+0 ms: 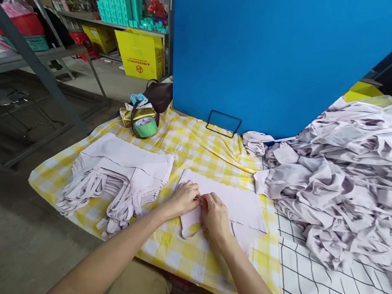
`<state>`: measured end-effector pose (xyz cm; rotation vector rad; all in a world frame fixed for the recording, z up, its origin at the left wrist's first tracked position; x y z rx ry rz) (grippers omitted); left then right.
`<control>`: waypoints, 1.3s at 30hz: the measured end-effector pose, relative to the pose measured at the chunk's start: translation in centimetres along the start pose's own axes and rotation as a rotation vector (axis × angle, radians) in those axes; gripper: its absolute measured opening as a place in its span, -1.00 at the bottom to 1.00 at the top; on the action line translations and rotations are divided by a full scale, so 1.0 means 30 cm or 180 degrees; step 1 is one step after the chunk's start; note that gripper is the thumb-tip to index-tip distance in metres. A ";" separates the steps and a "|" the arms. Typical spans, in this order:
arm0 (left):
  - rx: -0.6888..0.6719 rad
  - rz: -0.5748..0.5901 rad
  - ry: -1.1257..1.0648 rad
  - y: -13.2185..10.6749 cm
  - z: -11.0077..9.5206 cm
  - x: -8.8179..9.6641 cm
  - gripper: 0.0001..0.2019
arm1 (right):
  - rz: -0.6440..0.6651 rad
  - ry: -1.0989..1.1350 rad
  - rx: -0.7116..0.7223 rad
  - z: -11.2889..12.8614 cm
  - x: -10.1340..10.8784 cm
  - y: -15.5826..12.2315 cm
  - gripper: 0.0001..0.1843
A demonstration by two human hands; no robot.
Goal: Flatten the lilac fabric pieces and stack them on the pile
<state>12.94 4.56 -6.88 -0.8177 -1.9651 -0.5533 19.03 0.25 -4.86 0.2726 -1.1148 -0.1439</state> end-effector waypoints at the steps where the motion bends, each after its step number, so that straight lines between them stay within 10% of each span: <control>1: 0.0002 -0.0003 -0.0006 0.000 0.000 0.000 -0.91 | 0.0003 -0.0020 0.0027 0.002 -0.001 -0.002 -0.69; 24: -0.0060 -0.0103 -0.0268 -0.022 -0.005 0.024 -0.87 | 0.0341 -0.0427 -0.0184 0.016 0.011 -0.030 -0.79; 32: -0.0118 -0.0013 -0.1004 -0.068 0.012 0.072 -0.77 | 0.0413 0.3062 -0.2052 0.057 -0.033 -0.270 -0.50; 39: 0.0013 0.0044 -0.0648 -0.091 0.012 0.048 -0.71 | 0.0229 0.3910 -0.2466 0.165 -0.117 -0.476 -0.61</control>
Point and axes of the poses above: each hand's wrist, its own y-axis towards the middle knuckle, its own x-axis out of the back of the hand, z = x × y, the point moved 9 cm from there along y, towards the middle knuckle
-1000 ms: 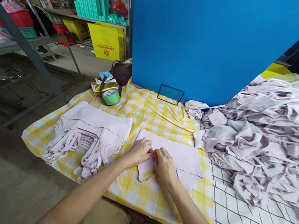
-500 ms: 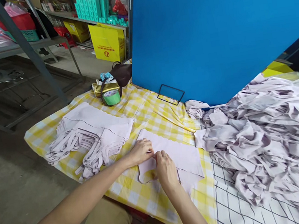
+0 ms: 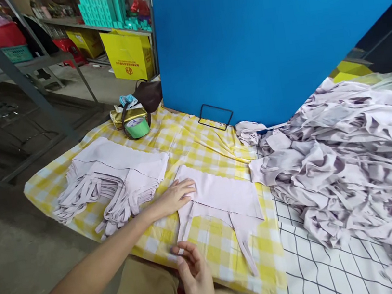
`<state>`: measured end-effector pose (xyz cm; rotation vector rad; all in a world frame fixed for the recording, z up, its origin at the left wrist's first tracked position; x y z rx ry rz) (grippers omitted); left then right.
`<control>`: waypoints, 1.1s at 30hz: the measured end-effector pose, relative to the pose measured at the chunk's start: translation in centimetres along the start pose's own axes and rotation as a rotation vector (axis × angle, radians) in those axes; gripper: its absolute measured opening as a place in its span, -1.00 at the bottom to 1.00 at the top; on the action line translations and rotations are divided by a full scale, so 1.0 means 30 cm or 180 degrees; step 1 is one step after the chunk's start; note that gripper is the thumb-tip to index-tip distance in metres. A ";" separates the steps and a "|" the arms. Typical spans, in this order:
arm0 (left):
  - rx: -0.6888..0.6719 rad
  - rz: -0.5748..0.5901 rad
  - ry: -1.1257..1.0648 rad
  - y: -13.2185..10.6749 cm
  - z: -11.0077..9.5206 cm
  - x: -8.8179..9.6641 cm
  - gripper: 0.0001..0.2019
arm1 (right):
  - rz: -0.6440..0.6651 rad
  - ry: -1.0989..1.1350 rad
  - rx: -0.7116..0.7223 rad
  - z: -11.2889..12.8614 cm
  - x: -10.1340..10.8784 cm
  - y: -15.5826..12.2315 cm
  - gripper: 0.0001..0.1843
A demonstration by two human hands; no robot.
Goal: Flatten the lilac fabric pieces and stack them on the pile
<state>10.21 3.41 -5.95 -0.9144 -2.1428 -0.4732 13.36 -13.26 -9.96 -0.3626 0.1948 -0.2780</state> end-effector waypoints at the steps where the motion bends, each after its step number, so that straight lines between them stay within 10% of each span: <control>1: 0.0008 0.0061 0.0047 -0.001 0.001 -0.007 -0.71 | -0.0015 0.0050 -0.0011 -0.016 -0.001 -0.012 -0.60; 22: 0.0093 0.0550 0.0959 -0.027 -0.014 -0.079 -0.56 | 0.0141 0.0736 0.0028 -0.141 -0.013 -0.121 -0.57; 26: 0.0121 0.0597 0.1027 -0.023 -0.004 -0.078 -0.55 | -0.0155 -0.0661 0.0898 -0.013 0.137 -0.138 -0.73; 33: -0.0259 0.0621 0.1014 0.013 -0.127 -0.134 -0.55 | -0.1927 -0.3178 0.1469 0.162 0.533 -0.130 -0.59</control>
Point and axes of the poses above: each hand's wrist, its own y-axis towards the middle knuckle, its own x-axis out of the back of the hand, z = x × y, the point moved 9 cm from there along y, towards the middle knuckle
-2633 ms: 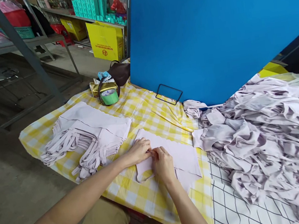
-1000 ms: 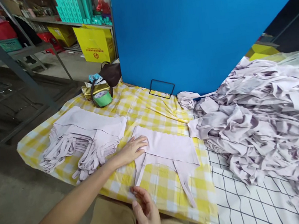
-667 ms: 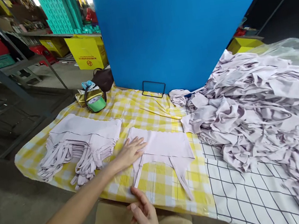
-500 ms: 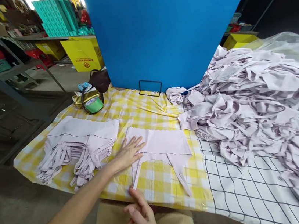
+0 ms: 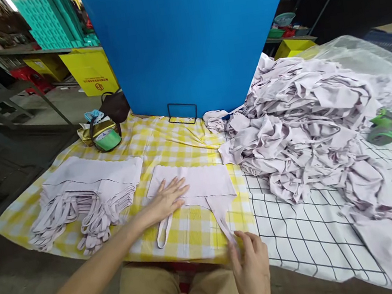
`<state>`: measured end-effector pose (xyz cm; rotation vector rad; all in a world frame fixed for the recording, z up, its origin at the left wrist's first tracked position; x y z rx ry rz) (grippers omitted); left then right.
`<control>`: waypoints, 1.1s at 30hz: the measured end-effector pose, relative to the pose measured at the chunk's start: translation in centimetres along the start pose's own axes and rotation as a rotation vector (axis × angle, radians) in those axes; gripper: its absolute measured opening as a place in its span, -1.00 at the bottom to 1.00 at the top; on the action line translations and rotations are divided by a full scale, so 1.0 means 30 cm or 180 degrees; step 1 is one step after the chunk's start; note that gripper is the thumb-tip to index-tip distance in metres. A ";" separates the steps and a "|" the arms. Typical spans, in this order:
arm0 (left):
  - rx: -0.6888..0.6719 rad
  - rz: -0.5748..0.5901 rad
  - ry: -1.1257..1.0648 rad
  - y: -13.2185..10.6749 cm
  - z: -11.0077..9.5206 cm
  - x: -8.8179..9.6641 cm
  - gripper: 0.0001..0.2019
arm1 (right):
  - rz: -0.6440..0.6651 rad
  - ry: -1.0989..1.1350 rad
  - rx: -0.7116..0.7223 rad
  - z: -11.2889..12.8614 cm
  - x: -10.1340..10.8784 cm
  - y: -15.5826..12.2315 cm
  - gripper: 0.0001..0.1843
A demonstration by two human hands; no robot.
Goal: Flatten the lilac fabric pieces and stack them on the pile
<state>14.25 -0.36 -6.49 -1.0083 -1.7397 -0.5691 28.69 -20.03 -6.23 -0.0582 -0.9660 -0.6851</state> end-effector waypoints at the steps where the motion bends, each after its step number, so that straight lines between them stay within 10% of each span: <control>1: -0.0151 0.0030 -0.0001 0.014 -0.041 -0.012 -0.55 | 0.0031 -0.0175 0.0073 -0.012 -0.001 0.010 -0.57; 6: -0.0744 0.0139 -0.0002 0.066 -0.208 -0.084 -0.58 | 0.0144 -0.0342 0.0260 -0.017 -0.017 -0.007 -0.56; 12: -0.0799 0.0205 -0.0174 0.076 -0.215 -0.079 -0.57 | 0.0278 -0.0156 0.0151 -0.034 0.003 -0.020 -0.66; 14: -0.0567 -0.0005 -0.0191 0.084 -0.152 -0.021 -0.56 | 0.0172 -0.0148 0.0187 -0.039 0.028 0.029 -0.68; 21: 0.2492 -0.0759 0.0359 0.010 0.305 0.185 -0.63 | 0.0524 -0.0638 -0.0356 -0.050 -0.029 0.437 -0.69; 26: 0.2813 -0.0597 0.0169 0.016 0.383 0.162 -0.62 | 0.0859 -0.0924 -0.0795 -0.036 -0.146 0.637 -0.72; 33: 0.2608 -0.0433 -0.0200 0.046 0.433 0.152 -0.87 | 0.1096 -0.0732 -0.0895 -0.045 -0.214 0.673 -0.95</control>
Point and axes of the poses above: each hand's wrist, its own y-axis towards the middle knuckle, its own x-axis out of the back of the hand, z = x × y, the point moved 9 cm from there along y, towards the middle knuckle
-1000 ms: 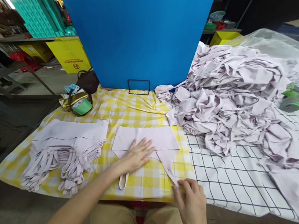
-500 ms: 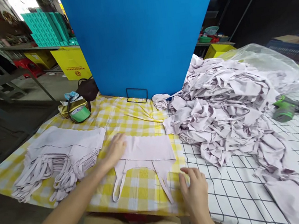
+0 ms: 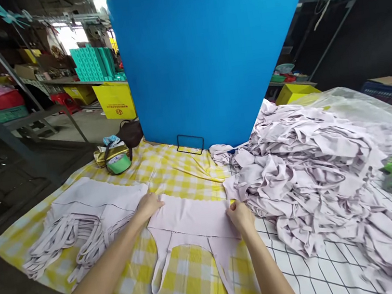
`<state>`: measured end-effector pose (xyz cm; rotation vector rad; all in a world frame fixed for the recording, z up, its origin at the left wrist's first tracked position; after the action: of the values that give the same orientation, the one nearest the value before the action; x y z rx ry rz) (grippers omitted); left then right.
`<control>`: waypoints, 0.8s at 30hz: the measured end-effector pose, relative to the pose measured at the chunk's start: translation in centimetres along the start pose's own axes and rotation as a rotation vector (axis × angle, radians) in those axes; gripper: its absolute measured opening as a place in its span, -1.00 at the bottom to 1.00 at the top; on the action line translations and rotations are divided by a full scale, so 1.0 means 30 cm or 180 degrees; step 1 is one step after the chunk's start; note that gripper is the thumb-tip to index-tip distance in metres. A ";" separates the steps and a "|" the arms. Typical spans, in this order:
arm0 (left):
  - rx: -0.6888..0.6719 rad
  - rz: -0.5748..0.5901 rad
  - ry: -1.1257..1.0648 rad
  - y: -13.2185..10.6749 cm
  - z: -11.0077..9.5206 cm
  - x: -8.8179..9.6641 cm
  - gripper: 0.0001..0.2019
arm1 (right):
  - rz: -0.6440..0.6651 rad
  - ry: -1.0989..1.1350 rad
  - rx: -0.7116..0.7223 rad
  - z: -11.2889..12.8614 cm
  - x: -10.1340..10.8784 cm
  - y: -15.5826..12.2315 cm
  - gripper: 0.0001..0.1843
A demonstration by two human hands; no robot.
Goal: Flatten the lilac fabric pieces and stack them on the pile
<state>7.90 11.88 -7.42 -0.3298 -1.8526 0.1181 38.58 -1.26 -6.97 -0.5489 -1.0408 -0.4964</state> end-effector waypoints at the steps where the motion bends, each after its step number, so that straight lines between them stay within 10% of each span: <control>1: -0.0030 -0.0015 -0.0050 0.000 -0.003 -0.001 -0.89 | -0.0013 0.0057 0.0005 -0.001 0.000 0.000 -0.95; 14: -0.0477 -0.0815 -0.1275 -0.119 -0.066 0.071 -0.61 | 0.0188 0.1150 0.0441 0.079 0.074 -0.073 -0.73; 19: -0.1072 -0.1513 -0.2393 -0.297 -0.021 0.239 -0.67 | 0.0112 0.1449 0.1351 0.209 0.224 -0.217 -0.58; 24: -0.0995 -0.2179 -0.2930 -0.481 0.202 0.501 -0.65 | 0.0242 0.1726 0.2169 0.395 0.366 -0.412 -0.67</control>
<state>-4.30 2.92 8.13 0.2160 -2.7963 -0.5879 27.67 -4.48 9.91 0.1543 -0.6029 -0.1778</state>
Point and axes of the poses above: each hand's wrist, its own y-axis towards the middle knuckle, its own x-axis out of the back of the hand, z = x × y, the point moved 9 cm from there along y, towards the middle knuckle
